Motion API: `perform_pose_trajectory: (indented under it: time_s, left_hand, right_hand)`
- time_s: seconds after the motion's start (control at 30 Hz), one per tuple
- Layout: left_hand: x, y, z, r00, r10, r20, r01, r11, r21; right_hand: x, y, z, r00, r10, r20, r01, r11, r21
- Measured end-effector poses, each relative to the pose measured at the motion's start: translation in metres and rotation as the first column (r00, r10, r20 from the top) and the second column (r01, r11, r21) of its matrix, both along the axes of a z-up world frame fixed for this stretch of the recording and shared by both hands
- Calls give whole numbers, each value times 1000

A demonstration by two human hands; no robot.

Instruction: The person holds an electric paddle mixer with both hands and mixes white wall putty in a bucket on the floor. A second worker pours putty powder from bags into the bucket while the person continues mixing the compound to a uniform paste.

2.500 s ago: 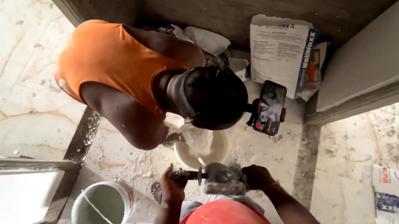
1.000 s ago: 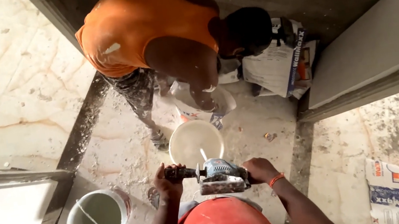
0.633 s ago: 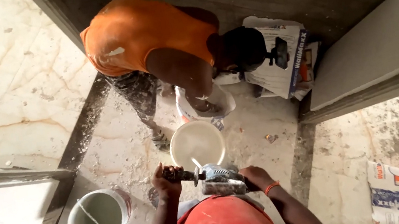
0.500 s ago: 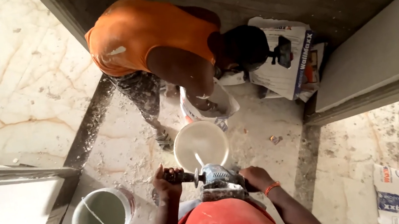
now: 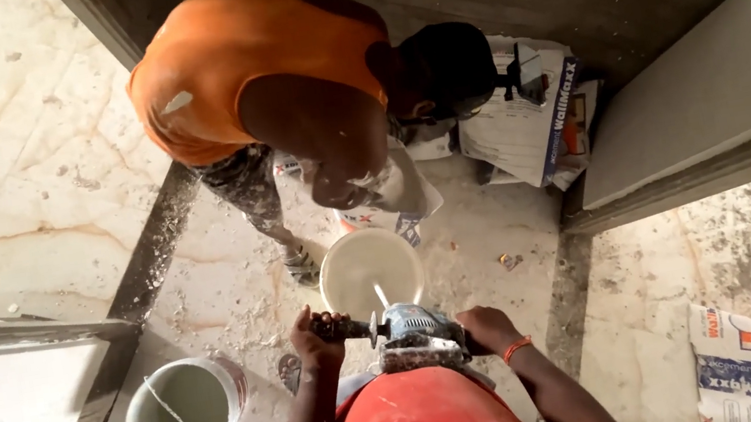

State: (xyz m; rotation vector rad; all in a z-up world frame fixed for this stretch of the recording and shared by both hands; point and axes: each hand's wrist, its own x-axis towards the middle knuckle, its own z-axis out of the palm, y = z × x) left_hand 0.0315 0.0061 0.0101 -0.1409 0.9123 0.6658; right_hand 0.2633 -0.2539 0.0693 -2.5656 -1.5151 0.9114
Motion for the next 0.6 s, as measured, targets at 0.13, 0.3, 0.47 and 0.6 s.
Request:
perform_pose_trajectory:
  time_s: [0.13, 0.3, 0.47, 0.6]
  left_hand:
    - [-3, 2, -7, 1000, 6, -15, -6, 1000, -1]
    - [-6, 2, -2, 998, -11, -55, 11, 1000, -3]
    - [-16, 5, -7, 995, 12, -102, -14, 1000, -18]
    - [-16, 1, -15, 996, 21, -86, -21, 1000, 7]
  right_hand:
    - [-1, 8, 14, 1000, -8, -2, 8, 999, -33]
    - [-6, 7, 4, 998, -2, -67, 0, 1000, -24]
    - [-8, 5, -32, 998, 37, -57, -34, 998, 45]
    - [-1, 11, -16, 999, 53, 2, -53, 998, 30]
